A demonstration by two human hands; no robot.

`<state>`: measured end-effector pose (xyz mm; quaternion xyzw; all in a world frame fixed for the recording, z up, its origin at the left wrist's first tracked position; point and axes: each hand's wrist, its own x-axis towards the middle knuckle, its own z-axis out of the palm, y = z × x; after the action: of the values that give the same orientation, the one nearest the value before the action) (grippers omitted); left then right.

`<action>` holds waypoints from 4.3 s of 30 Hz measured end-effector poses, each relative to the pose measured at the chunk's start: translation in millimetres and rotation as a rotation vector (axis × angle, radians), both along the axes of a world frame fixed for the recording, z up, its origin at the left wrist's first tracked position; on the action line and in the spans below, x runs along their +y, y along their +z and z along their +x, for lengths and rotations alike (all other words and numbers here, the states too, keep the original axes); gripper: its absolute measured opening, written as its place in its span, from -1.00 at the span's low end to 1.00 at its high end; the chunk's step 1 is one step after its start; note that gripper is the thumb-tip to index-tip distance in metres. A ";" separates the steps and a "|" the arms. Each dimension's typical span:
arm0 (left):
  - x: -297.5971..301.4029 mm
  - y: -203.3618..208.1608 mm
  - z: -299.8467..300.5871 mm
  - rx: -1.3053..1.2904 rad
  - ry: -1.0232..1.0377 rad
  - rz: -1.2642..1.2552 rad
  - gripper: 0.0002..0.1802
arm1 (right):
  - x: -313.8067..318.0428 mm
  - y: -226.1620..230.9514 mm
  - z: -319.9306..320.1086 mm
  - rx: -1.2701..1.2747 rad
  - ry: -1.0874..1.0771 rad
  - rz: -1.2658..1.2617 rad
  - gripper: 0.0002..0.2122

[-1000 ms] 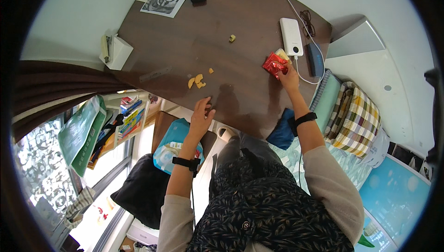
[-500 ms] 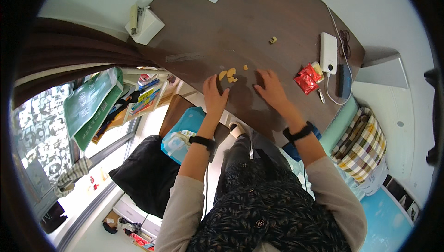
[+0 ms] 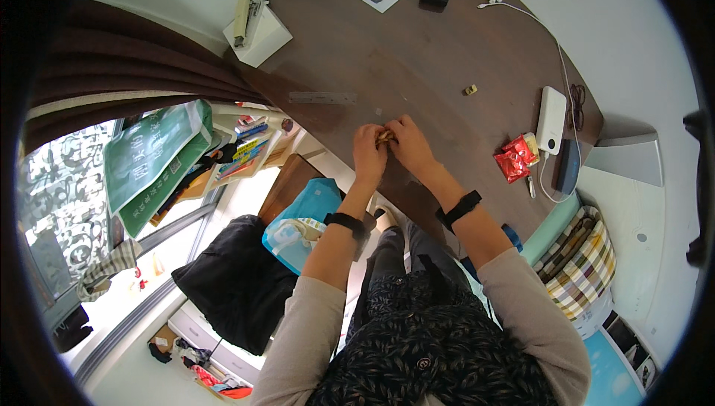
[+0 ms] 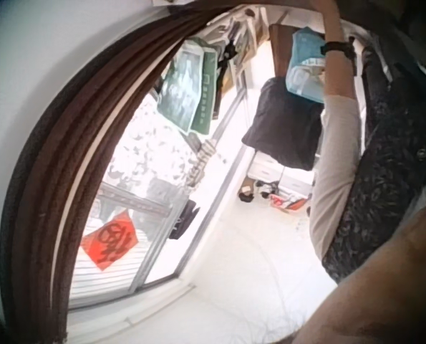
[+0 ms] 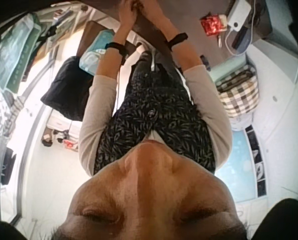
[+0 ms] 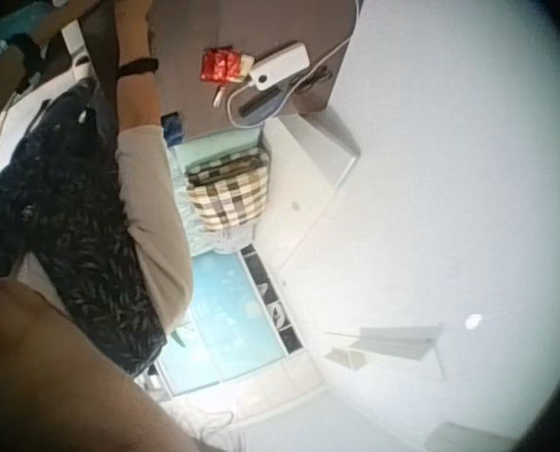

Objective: The person clears a cluttered desk by discarding wrappers and debris into a bin, then wipes the surface with a blue cloth. They handle eyeglasses, a power bank, a charging cable, a phone, and a printed sheet, placing items aside or into a case while cleaning.

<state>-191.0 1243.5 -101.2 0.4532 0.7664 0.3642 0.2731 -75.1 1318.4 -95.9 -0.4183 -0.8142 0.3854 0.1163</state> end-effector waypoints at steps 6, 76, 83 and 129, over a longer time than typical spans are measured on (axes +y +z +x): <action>2.0 8.3 6.5 -1.338 0.502 0.179 -0.79 | -10.0 12.1 -10.6 0.257 -0.225 -0.260 -0.73; -338.3 -58.8 -51.5 -1.403 1.322 0.144 -0.49 | -15.5 9.4 -138.5 -0.051 0.275 0.534 -0.71; -304.1 -49.6 -49.3 -1.445 1.183 0.133 -0.50 | 41.9 7.5 -161.7 -0.596 0.275 0.509 -0.76; -135.6 38.5 179.5 -0.674 -0.518 -0.524 -0.42 | -241.0 47.0 398.9 -0.223 -0.602 0.235 -0.23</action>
<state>-11.5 1107.9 -62.7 0.4020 0.5634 0.2058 0.6919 323.7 1077.4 -48.9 -0.6633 -0.7007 0.1892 0.1825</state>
